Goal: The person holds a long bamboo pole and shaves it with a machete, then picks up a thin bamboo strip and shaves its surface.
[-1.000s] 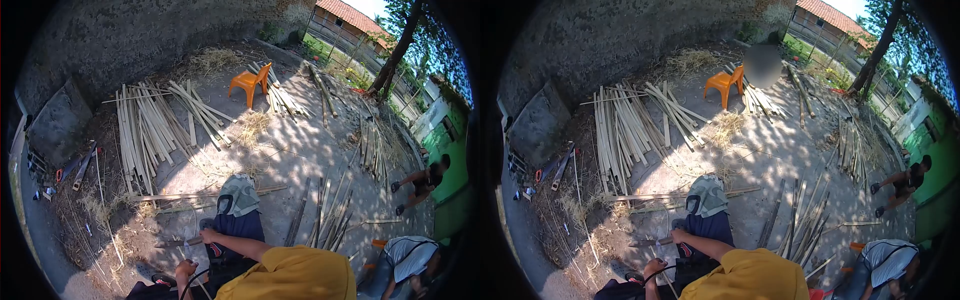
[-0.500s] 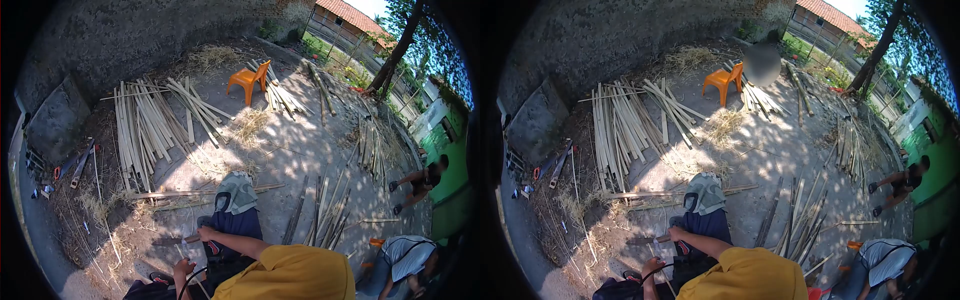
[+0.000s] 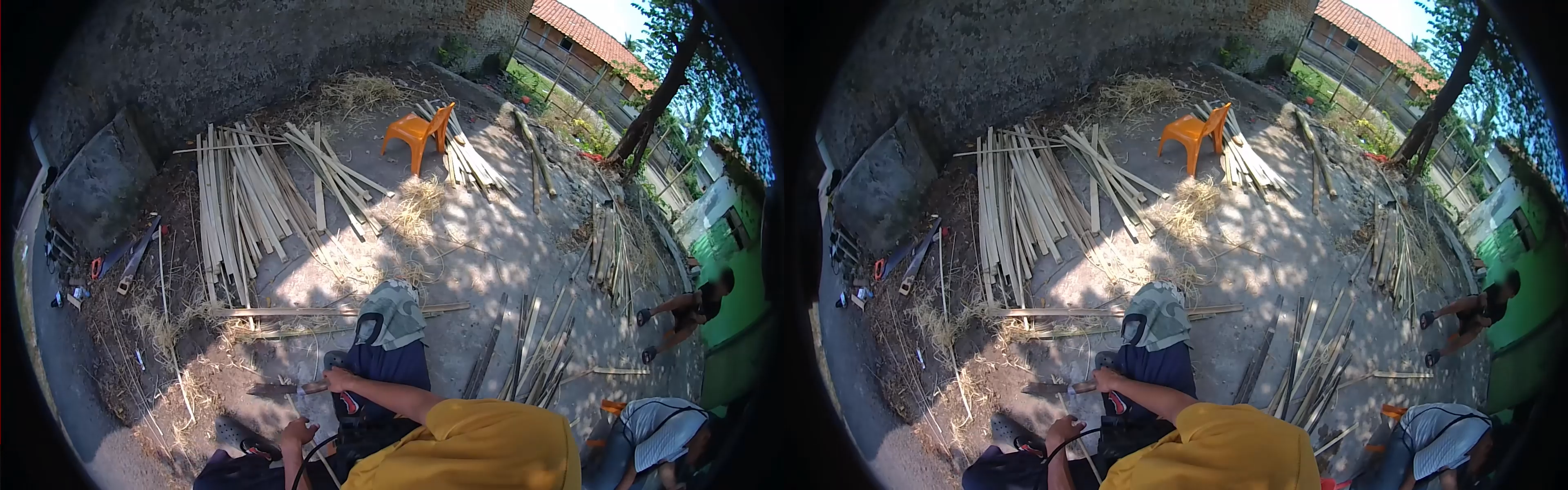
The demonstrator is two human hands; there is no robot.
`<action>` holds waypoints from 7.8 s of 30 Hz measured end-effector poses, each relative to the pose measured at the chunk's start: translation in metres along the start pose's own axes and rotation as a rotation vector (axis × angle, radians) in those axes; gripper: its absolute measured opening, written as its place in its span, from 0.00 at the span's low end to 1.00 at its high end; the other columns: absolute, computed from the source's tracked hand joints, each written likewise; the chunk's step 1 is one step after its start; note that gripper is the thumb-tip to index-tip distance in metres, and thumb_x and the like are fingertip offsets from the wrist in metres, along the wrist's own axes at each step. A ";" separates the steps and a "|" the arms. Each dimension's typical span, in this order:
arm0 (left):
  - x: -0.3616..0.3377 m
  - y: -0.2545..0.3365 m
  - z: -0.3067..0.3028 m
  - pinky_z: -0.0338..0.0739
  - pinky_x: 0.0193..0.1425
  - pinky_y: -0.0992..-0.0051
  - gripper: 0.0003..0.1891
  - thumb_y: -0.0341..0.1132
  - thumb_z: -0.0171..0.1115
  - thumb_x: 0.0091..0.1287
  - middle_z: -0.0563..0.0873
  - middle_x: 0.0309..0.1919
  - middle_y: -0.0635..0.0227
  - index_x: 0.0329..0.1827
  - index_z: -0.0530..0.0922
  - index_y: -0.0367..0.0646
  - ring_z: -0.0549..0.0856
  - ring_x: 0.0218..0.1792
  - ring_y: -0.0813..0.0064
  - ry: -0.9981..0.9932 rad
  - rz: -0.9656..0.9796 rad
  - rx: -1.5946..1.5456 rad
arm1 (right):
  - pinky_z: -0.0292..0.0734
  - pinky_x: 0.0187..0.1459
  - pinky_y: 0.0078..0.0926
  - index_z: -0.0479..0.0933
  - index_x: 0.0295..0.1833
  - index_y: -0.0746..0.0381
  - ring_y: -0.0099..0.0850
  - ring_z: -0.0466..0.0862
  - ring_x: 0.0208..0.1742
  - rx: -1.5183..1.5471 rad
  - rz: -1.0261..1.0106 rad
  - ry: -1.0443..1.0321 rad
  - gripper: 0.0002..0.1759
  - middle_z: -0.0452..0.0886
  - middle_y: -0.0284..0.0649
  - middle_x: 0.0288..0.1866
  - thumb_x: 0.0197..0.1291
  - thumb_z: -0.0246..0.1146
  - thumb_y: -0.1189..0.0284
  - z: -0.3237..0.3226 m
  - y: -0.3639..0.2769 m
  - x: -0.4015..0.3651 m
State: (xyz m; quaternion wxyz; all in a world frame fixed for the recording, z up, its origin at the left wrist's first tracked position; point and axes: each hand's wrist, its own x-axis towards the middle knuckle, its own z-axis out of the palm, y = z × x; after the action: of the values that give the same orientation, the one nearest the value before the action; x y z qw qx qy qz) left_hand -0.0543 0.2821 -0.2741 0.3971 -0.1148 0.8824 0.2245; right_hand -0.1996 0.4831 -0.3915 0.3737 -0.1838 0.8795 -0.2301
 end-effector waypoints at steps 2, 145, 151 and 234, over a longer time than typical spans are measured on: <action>0.002 -0.001 0.002 0.76 0.65 0.62 0.32 0.59 0.65 0.61 0.86 0.53 0.52 0.62 0.80 0.45 0.83 0.59 0.56 0.003 0.003 0.024 | 0.75 0.60 0.48 0.73 0.62 0.53 0.53 0.79 0.58 0.000 -0.004 0.001 0.30 0.75 0.53 0.57 0.51 0.67 0.64 -0.001 -0.001 -0.001; 0.009 -0.008 0.004 0.82 0.55 0.60 0.20 0.53 0.73 0.55 0.88 0.46 0.57 0.43 0.88 0.49 0.87 0.50 0.55 0.200 -0.112 0.088 | 0.77 0.59 0.45 0.76 0.62 0.52 0.52 0.79 0.57 -0.031 0.020 0.005 0.33 0.75 0.53 0.56 0.45 0.70 0.61 0.012 0.008 0.015; 0.011 -0.010 0.005 0.82 0.57 0.60 0.22 0.52 0.75 0.54 0.88 0.46 0.57 0.46 0.87 0.50 0.87 0.50 0.55 0.199 -0.093 0.155 | 0.78 0.55 0.48 0.77 0.55 0.54 0.53 0.81 0.54 0.008 0.011 0.052 0.29 0.77 0.54 0.55 0.43 0.73 0.61 0.015 0.012 0.015; -0.124 0.035 -0.183 0.47 0.16 0.84 0.13 0.45 0.43 0.81 0.57 0.19 0.85 0.43 0.71 0.49 0.53 0.15 0.91 0.154 0.519 -1.955 | 0.78 0.34 0.49 0.79 0.42 0.62 0.50 0.85 0.30 -0.681 -0.968 0.212 0.36 0.81 0.48 0.23 0.60 0.56 0.35 -0.286 -0.317 -0.070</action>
State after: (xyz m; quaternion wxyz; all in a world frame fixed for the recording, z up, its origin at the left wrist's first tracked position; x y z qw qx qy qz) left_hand -0.1043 0.2265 -0.0634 0.0102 -0.2084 0.3331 0.9195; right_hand -0.3181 0.3325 -0.0039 0.0569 -0.6488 0.7527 -0.0964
